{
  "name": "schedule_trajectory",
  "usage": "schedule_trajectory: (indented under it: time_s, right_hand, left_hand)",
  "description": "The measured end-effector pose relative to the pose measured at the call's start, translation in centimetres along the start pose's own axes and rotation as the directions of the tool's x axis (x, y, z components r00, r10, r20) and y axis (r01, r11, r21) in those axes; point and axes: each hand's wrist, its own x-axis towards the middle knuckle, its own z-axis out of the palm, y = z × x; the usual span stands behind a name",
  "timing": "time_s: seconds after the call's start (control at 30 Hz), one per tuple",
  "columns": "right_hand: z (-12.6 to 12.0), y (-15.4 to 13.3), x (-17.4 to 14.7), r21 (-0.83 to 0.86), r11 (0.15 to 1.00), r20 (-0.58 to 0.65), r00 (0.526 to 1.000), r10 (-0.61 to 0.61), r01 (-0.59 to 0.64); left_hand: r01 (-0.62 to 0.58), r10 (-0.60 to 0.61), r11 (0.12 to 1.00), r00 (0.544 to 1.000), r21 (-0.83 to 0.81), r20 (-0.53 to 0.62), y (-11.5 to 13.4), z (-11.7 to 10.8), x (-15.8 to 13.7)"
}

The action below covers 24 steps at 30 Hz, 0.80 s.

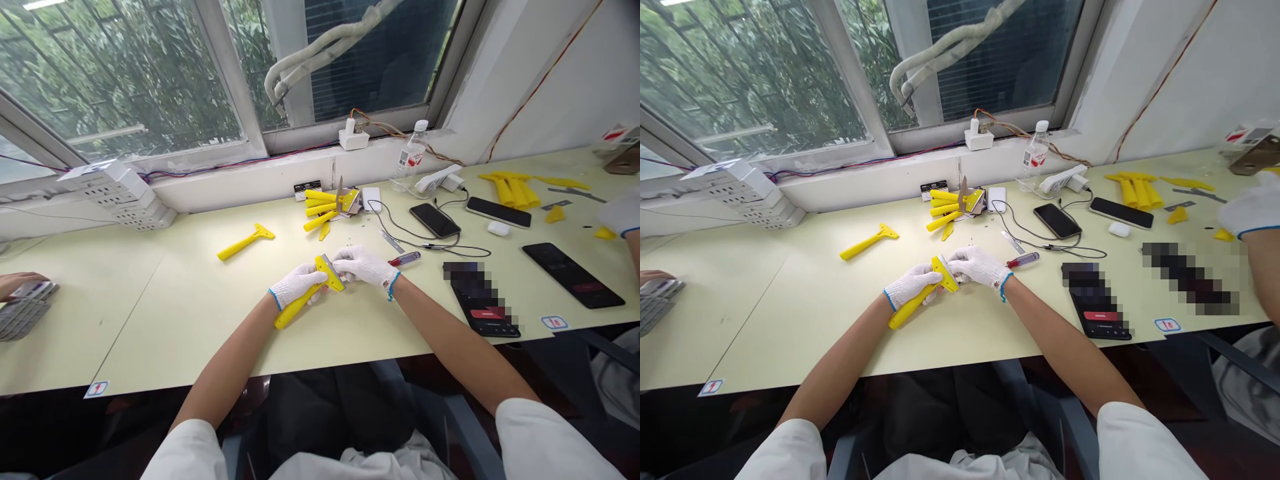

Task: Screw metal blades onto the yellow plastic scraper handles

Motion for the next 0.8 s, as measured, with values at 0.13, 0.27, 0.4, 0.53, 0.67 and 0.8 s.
schedule_trajectory:
  time_s: [0.13,0.27,0.4,0.53,0.67,0.8]
  right_hand:
    - [0.4,0.2,0.1,0.022,0.999,0.062,0.998,0.028,-0.029]
    - [1.0,0.5,0.5,0.038,0.999,0.042,0.998,0.037,-0.039]
    - [1.5,0.6,0.7,0.045,0.998,0.02,0.999,0.043,-0.044]
    - [1.7,0.5,0.6,0.032,0.998,0.013,0.999,0.047,-0.048]
    - [1.5,0.3,0.5,-0.001,0.999,0.011,0.999,0.052,-0.052]
    - [1.3,0.2,0.4,-0.029,0.998,0.025,0.998,0.055,-0.054]
  left_hand:
    - [0.005,-0.005,1.0,1.0,-0.024,-0.005,0.3,0.2,0.0]
    - [0.017,-0.017,1.0,1.0,-0.004,-0.003,0.6,0.4,-0.2]
    - [0.027,-0.026,1.0,0.999,0.011,-0.022,0.5,0.5,-0.2]
    - [0.029,-0.029,0.999,1.0,-0.019,-0.01,0.3,0.6,-0.1]
    - [0.021,-0.021,1.0,1.0,-0.007,0.009,0.2,0.6,0.1]
    - [0.021,-0.021,1.0,1.0,0.002,0.008,-0.1,0.5,0.1]
